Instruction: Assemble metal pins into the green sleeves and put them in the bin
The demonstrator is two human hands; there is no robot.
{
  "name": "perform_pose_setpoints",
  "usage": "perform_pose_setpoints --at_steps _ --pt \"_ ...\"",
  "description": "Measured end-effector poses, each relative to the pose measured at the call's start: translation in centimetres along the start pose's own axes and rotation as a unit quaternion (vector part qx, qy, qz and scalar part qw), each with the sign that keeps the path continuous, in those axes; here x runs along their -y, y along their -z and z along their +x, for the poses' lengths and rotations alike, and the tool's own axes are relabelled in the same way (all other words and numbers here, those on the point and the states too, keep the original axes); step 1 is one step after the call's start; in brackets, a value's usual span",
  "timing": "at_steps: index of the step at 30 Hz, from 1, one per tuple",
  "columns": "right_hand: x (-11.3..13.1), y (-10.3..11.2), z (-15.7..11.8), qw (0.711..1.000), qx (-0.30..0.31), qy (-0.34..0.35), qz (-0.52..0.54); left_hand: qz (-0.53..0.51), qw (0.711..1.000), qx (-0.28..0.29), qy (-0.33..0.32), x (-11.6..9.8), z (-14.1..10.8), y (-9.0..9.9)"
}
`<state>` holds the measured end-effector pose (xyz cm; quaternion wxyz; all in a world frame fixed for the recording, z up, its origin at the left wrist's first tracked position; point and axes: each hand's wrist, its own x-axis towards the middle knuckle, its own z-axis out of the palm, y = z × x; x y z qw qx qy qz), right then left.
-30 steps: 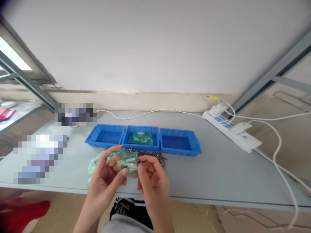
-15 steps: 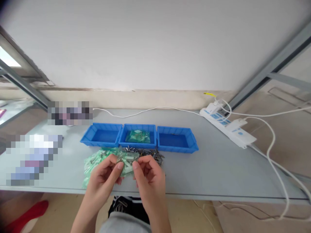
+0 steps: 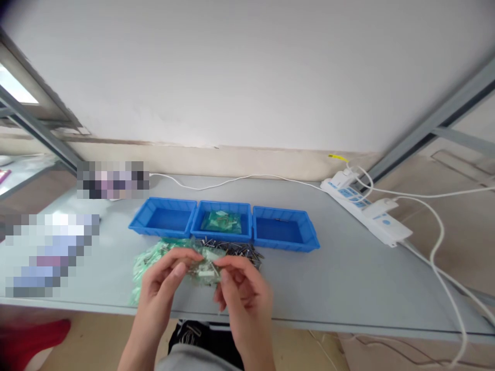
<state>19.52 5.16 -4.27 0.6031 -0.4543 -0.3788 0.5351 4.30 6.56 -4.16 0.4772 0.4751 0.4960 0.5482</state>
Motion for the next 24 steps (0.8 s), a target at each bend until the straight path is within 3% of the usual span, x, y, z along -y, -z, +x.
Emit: perform_pose_setpoints --at_steps 3,6,8,11,13,15,17,19,24 --pt "-0.1 0.2 -0.1 1.000 0.006 -0.002 -0.003 0.019 1.000 0.001 0.003 0.0 0.0 -0.1" --pt "-0.4 -0.1 0.1 0.999 -0.014 0.050 -0.010 -0.011 1.000 -0.002 -0.017 -0.3 -0.1 -0.4" --pt "-0.5 -0.6 0.3 0.996 -0.029 0.084 -0.027 -0.021 0.999 -0.035 -0.034 -0.7 -0.1 -0.1" --pt "-0.3 -1.4 0.5 0.994 -0.033 0.086 -0.063 0.042 0.988 -0.142 -0.036 -1.1 0.0 2.1" --pt "-0.2 -1.6 0.6 0.993 -0.033 0.076 -0.080 0.136 0.967 -0.216 -0.020 -1.2 0.0 4.6" --pt "-0.3 -1.5 0.7 0.993 -0.043 0.071 -0.085 0.239 0.938 -0.251 -0.003 -1.1 -0.1 7.3" --pt "-0.6 -1.1 0.8 0.993 -0.051 0.082 -0.074 0.315 0.920 -0.235 0.006 -0.8 -0.3 9.5" --pt "-0.8 -0.7 1.0 0.993 -0.056 0.090 -0.059 0.371 0.911 -0.179 -0.001 -0.6 -0.4 10.8" --pt "-0.9 -0.1 0.9 0.994 -0.075 0.069 -0.048 0.489 0.868 -0.082 0.023 -0.5 -0.5 11.2"
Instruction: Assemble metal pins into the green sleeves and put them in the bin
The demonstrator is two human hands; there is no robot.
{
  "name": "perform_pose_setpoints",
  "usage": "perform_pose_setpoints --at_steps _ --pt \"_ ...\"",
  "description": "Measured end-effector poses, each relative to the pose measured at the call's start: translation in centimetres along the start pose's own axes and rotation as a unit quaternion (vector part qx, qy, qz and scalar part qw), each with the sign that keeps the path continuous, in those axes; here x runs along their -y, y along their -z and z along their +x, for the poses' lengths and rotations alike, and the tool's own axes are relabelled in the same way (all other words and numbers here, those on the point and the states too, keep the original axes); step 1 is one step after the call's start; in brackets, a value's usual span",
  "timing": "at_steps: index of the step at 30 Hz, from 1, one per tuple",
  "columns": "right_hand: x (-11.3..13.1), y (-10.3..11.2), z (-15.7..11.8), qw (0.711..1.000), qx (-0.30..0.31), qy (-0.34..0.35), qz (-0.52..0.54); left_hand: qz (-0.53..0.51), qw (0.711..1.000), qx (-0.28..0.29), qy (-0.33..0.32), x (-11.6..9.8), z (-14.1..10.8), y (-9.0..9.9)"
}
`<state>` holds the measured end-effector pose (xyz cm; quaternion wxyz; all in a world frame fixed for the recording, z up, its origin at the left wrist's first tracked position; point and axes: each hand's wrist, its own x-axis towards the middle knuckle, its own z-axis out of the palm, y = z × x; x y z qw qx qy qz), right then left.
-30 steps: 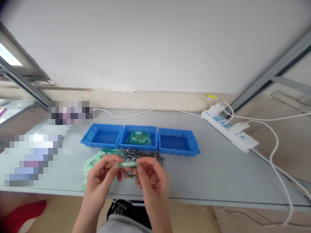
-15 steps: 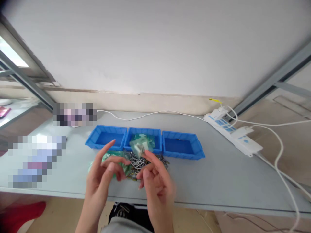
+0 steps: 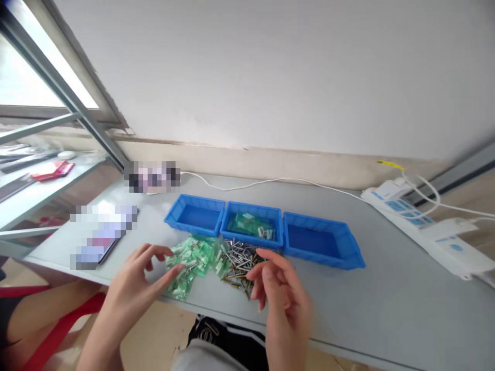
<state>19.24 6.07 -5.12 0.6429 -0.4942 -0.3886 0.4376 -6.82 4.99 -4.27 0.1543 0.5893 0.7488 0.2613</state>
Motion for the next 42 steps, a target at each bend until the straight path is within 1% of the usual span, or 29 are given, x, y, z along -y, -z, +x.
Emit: perform_pose_setpoints --at_steps 2,4,7,9,10,14,16,18,22,24,26,29,31,33,35,36,38,40,42 --pt "0.2 0.2 -0.1 1.000 -0.004 -0.009 -0.001 0.032 0.999 0.033 0.017 -0.1 0.1 -0.3" --pt "0.3 0.5 -0.1 1.000 -0.010 -0.013 -0.002 0.033 0.998 0.058 0.021 0.0 0.2 -0.7" --pt "0.5 0.8 0.0 1.000 -0.018 -0.012 -0.002 0.017 0.998 0.065 0.004 0.4 0.5 -1.1" --pt "0.5 0.9 0.1 1.000 -0.020 -0.012 -0.003 0.021 0.998 0.057 0.004 0.4 0.6 -1.0" --pt "0.5 1.0 0.1 1.000 -0.020 -0.012 -0.004 0.028 0.998 0.049 0.015 0.4 0.6 -0.9" --pt "0.5 1.3 0.1 1.000 -0.015 -0.013 -0.007 0.057 0.994 0.032 0.088 0.0 0.4 -0.3" --pt "0.5 1.4 0.2 1.000 -0.011 -0.012 -0.008 0.053 0.993 0.036 0.104 0.1 0.4 -0.3" --pt "0.4 1.4 0.2 1.000 -0.008 -0.010 -0.010 0.033 0.994 0.034 0.097 0.5 0.4 -0.6" --pt "0.3 1.5 0.3 1.000 0.001 -0.007 -0.012 -0.019 0.998 0.016 0.059 1.3 0.4 -1.2" --pt "0.2 1.6 0.3 1.000 0.003 -0.002 -0.011 -0.054 0.997 -0.009 0.046 1.3 0.2 -1.0" --pt "0.1 1.7 0.3 1.000 0.001 0.002 -0.010 -0.107 0.993 -0.026 0.037 0.9 -0.2 -0.6" --pt "0.2 1.5 0.2 1.000 -0.005 0.007 -0.010 -0.219 0.975 -0.031 0.021 -0.6 -0.6 0.0" --pt "0.6 1.0 0.0 1.000 0.009 -0.006 -0.014 -0.300 0.954 -0.025 0.007 -2.1 -0.9 -0.2" --pt "1.0 0.2 -0.4 0.998 0.052 -0.027 -0.023 -0.377 0.926 0.001 -0.007 -3.8 -1.0 -0.9" --pt "1.3 -0.9 -0.9 0.993 0.105 -0.042 -0.033 -0.444 0.895 0.051 -0.020 -5.4 -1.1 -1.9" --pt "1.4 -1.3 -1.1 0.990 0.128 -0.046 -0.039 -0.464 0.882 0.077 -0.026 -6.1 -1.1 -2.5" --pt "1.4 -2.1 -1.5 0.985 0.155 -0.048 -0.051 -0.480 0.869 0.114 -0.033 -7.1 -1.1 -3.4" --pt "1.1 -2.3 -1.6 0.984 0.159 -0.045 -0.061 -0.487 0.863 0.130 -0.033 -7.7 -1.1 -3.9" --pt "0.9 -2.1 -1.4 0.986 0.143 -0.051 -0.066 -0.500 0.854 0.139 -0.025 -8.0 -1.1 -4.2"
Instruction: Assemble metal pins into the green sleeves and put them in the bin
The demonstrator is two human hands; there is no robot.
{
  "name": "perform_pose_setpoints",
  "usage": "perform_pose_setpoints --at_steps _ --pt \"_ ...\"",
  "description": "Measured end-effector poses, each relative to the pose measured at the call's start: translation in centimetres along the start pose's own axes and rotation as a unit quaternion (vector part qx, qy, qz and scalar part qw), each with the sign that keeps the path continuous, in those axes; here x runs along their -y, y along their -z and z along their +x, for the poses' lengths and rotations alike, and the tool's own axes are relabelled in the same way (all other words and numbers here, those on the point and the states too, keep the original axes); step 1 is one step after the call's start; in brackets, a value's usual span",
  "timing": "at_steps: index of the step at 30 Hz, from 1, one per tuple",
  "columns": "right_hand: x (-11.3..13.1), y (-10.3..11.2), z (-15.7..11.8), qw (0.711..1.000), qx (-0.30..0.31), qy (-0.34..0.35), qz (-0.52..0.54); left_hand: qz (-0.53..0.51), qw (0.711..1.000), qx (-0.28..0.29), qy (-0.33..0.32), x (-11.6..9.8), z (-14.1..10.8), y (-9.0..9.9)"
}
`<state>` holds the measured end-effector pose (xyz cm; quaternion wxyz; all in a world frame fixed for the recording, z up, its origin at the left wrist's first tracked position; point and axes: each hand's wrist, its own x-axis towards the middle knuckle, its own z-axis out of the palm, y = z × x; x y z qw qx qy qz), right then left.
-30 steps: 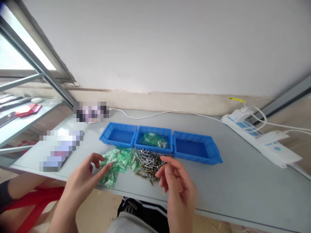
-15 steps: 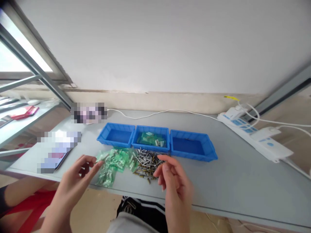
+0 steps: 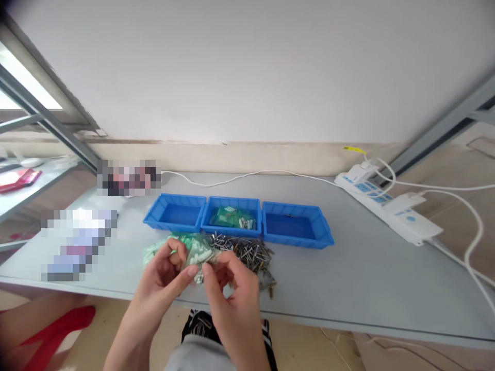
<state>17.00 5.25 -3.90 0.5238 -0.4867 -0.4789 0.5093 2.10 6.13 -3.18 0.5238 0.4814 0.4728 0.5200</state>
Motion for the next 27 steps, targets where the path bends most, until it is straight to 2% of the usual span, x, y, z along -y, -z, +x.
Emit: perform_pose_setpoints --at_steps 5,8,12,16,19,23,27 --pt "-0.2 1.3 0.5 0.999 -0.034 -0.009 0.007 0.002 0.999 -0.004 0.050 0.3 0.2 -0.1" --pt "-0.5 1.9 0.7 0.999 -0.035 -0.009 -0.006 0.043 0.999 -0.009 0.030 0.8 0.4 -0.3" --pt "-1.3 2.7 0.7 0.998 -0.063 0.010 -0.014 0.053 0.997 -0.056 0.017 0.9 0.4 -1.2" --pt "-1.9 3.6 0.5 0.996 0.010 0.041 0.078 -0.013 0.998 -0.053 0.029 0.6 0.3 -1.9" --pt "-1.6 4.1 0.5 0.994 0.019 0.051 0.097 -0.041 0.998 -0.045 0.024 0.6 0.3 -1.9" --pt "-0.7 3.7 0.4 0.999 -0.011 0.017 0.046 -0.022 1.000 -0.020 0.006 1.0 0.5 -1.6" --pt "-0.5 2.7 0.4 0.996 -0.072 -0.016 0.059 -0.025 1.000 -0.009 -0.011 1.3 0.5 -1.5"
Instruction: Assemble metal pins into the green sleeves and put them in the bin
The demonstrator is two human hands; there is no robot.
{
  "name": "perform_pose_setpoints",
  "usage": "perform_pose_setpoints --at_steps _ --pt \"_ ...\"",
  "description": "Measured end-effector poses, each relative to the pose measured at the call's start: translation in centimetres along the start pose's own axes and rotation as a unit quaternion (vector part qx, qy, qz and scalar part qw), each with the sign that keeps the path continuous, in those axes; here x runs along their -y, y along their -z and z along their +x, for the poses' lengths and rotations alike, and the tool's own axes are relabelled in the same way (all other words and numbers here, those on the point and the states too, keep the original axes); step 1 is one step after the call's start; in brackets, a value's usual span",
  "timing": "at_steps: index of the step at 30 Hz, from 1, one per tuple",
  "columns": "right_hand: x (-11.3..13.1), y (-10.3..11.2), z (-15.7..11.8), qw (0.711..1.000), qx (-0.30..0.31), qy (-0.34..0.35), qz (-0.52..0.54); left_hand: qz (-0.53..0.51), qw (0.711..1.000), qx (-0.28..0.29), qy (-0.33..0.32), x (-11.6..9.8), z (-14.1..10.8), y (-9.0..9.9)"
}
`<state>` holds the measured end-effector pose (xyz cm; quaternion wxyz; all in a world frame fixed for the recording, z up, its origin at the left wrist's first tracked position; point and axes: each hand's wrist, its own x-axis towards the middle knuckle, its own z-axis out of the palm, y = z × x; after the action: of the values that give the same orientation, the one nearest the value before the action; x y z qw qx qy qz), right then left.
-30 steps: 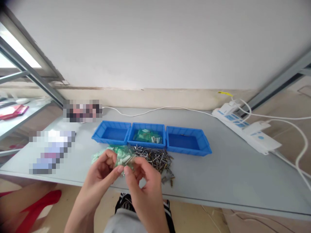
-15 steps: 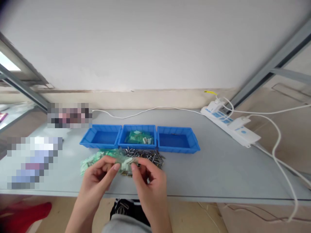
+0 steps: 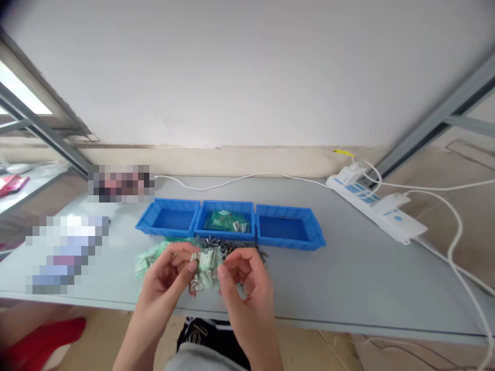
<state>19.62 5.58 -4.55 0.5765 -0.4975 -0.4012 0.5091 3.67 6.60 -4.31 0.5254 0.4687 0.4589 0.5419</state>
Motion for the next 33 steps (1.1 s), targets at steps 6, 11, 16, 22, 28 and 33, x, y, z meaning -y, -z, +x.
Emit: perform_pose_setpoints --at_steps 6,11,16,22,28,33 --pt "-0.7 -0.2 0.2 0.996 0.022 0.037 -0.078 -0.004 1.000 -0.001 -0.013 0.2 0.0 0.1" --pt "-0.4 0.0 0.1 0.997 -0.001 0.037 -0.071 0.004 1.000 0.023 0.010 0.2 0.3 0.4" --pt "-0.2 -0.2 0.1 0.997 -0.011 0.021 -0.071 0.055 0.998 0.028 0.009 0.4 0.4 0.7" --pt "-0.4 -0.3 0.0 0.996 -0.054 0.011 -0.077 0.107 0.994 -0.010 -0.037 0.4 0.2 0.9" --pt "-0.6 0.6 0.2 0.997 -0.001 0.075 -0.023 0.042 0.999 -0.008 -0.011 -0.4 0.3 0.4" --pt "-0.8 1.1 0.4 0.994 0.034 0.098 -0.025 0.063 0.998 -0.011 -0.017 -0.6 0.2 0.2"
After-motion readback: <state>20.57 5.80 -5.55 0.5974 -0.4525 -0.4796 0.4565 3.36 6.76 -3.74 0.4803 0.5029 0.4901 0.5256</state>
